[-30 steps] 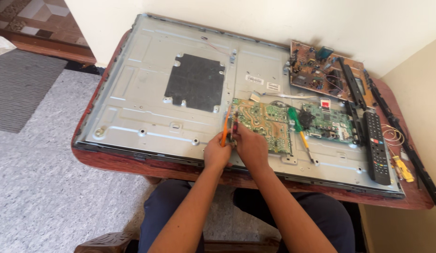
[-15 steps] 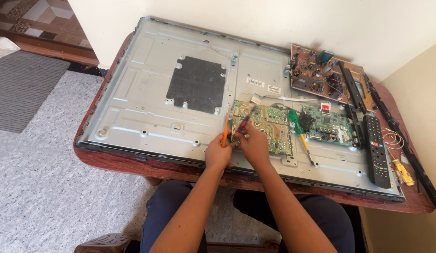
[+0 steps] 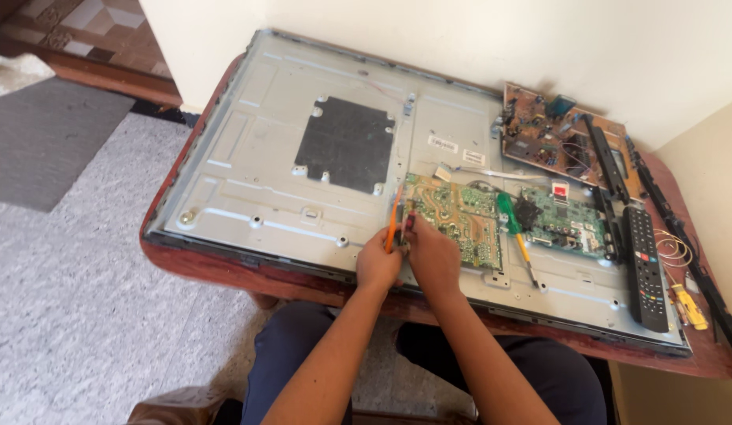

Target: The person cleans a green circuit board using a toothbrush and a screwdriver. They scrub the board's surface and components while holding it steady with the other hand.

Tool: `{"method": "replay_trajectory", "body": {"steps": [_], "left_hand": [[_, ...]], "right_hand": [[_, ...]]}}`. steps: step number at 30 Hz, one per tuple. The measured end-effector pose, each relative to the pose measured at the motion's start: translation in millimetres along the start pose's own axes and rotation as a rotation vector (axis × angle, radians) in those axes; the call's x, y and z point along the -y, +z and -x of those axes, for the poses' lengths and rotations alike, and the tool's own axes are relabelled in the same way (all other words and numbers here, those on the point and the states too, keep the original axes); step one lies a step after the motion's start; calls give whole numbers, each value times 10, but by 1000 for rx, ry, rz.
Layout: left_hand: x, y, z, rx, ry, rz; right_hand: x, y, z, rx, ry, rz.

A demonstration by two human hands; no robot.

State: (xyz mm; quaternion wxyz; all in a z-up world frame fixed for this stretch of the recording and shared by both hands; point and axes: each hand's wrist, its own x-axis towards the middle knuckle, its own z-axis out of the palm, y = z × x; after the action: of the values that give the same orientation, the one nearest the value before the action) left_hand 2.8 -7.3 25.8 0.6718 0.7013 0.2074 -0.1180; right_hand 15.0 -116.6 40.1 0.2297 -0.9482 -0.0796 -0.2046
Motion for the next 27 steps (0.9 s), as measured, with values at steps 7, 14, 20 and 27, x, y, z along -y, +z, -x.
{"method": "replay_trajectory", "body": {"steps": [7,14,20,27], "left_hand": [[13,6,-5,17,-25,-1],[79,19,-15,17,-15,14],[21,-19,-2,23,-16,17],[86,42,-6,29,-6,6]], "right_hand": [[-40,-3,0,62,-15,84],[-66,-4,63,71,-58,55],[-14,-4,-30,92,-20,60],[-173,38,98,129,-33,93]]}}
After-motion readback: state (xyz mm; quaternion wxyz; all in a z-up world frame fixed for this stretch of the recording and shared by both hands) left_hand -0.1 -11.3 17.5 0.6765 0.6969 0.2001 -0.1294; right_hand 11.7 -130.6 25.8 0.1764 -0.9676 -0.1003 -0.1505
